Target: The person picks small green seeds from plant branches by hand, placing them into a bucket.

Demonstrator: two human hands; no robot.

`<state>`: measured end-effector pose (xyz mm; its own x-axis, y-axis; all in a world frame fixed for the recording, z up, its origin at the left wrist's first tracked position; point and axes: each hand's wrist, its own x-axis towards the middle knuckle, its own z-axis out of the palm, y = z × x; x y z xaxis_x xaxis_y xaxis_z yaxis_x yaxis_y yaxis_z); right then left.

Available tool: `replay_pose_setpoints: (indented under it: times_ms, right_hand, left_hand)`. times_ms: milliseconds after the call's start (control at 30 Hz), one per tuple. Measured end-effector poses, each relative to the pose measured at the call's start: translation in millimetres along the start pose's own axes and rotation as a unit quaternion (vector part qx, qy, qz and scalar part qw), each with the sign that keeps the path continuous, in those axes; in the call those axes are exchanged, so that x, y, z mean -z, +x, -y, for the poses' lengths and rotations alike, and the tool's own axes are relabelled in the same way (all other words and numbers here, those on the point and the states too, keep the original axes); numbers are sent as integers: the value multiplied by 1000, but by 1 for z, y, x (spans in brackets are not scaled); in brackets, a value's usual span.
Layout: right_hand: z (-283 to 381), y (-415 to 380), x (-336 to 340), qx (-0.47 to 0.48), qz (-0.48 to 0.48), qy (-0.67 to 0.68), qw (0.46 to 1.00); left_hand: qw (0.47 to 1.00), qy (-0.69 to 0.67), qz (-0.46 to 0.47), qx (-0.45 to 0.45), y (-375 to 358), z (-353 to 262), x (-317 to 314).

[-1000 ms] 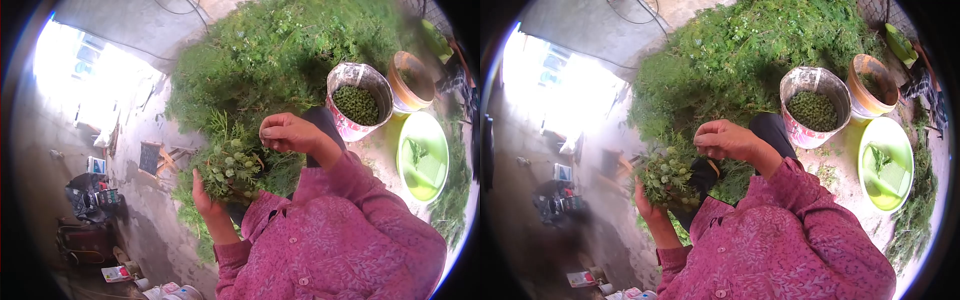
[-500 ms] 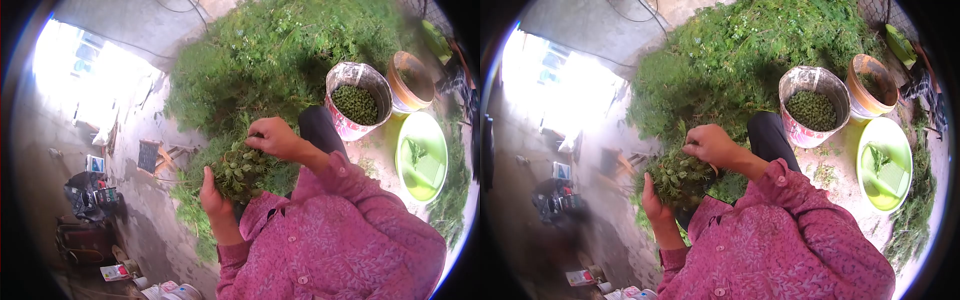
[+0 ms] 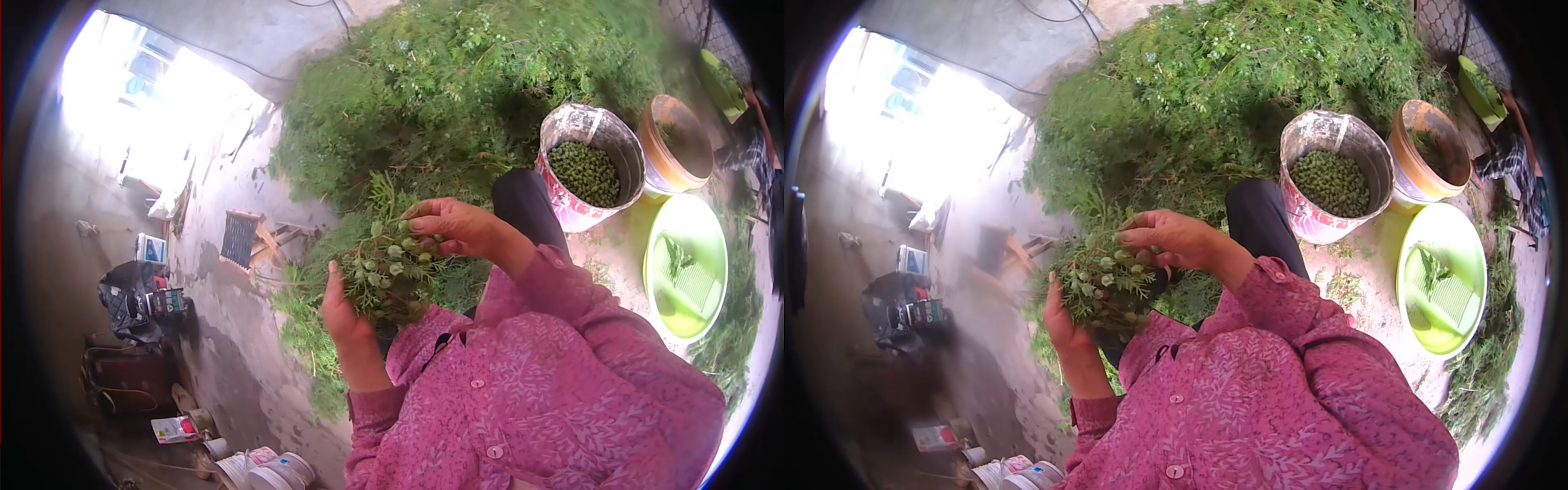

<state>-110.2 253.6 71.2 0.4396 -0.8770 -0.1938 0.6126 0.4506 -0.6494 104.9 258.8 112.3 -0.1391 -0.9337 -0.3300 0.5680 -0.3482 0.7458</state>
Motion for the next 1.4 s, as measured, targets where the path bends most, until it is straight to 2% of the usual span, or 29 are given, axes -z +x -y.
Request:
replay_pose_setpoints:
  times_ms: [67,200,267,300,333,367,400,467,500,533,567,600,667,733,800,833,900,933,1000,1033,1100,1200,1233,1300,1333,1400]
  right_hand:
    - [5,-2,-8,37,27,2,999]
    - [4,0,-3,42,18,7,999]
    - [4,2,0,85,-61,-156,982]
    - [2,5,4,84,-61,-157,982]
    - [-1,10,11,140,-116,-302,936]
    - [-5,15,17,193,-167,-438,862]
    - [-8,19,24,193,-166,-439,862]
    - [-14,21,37,237,-249,-628,698]
    - [-11,16,42,236,-248,-629,698]
    - [-5,11,50,155,-245,-434,853]
    - [1,9,55,62,-223,-212,949]
    - [2,4,55,58,-219,-213,950]
    - [12,-9,46,63,-99,20,993]
    - [25,-20,18,68,-73,11,995]
    - [29,-21,-2,85,-12,-121,989]
    - [30,-19,-9,85,-13,-121,989]
    - [30,-11,-21,70,-20,-237,969]
    - [26,-6,-22,70,-18,-238,969]
    - [13,8,-18,128,-67,-358,923]
    - [8,12,-17,127,-66,-357,923]
    - [-1,17,-15,211,-108,-459,856]
    - [-5,20,-11,248,-116,-490,827]
    - [-4,20,-11,247,-117,-490,827]
    - [-3,18,-14,190,-118,-348,910]
    - [-1,15,-16,188,-118,-348,911]
    - [7,9,-17,86,-71,-135,985]
  left_hand:
    - [1000,1,0,0,-1,2,-3]
    - [999,4,32,1,-2,4,0]
    - [1000,5,29,2,-2,5,-7]
    - [1000,8,26,5,-3,6,-10]
    - [1000,6,25,4,-1,11,-8]
    - [999,33,3,-13,3,18,-3]
    - [998,61,-19,-31,5,21,-1]
    - [998,47,-15,-34,4,18,2]
    - [999,34,-10,-37,4,15,2]
    - [999,32,-10,-39,4,10,0]
    - [998,39,-5,-48,4,4,-3]
    - [997,49,-5,-54,1,0,-2]
    - [995,63,-21,-78,8,6,6]
    - [992,77,-29,-99,13,11,5]
    - [988,107,-49,-104,12,16,-1]
    - [988,106,-48,-104,11,17,-5]
    - [989,121,-21,-85,6,16,-14]
    - [989,120,-22,-87,4,17,-16]
    - [984,135,-18,-112,1,19,-19]
    - [984,135,-19,-113,2,20,-16]
    - [983,143,9,-112,4,24,-9]
    - [984,144,10,-105,2,23,-9]
    - [984,144,10,-104,2,23,-10]
    - [987,123,15,-105,2,22,-12]
    - [987,122,13,-104,0,21,-15]
    - [992,97,-1,-86,-2,18,-19]
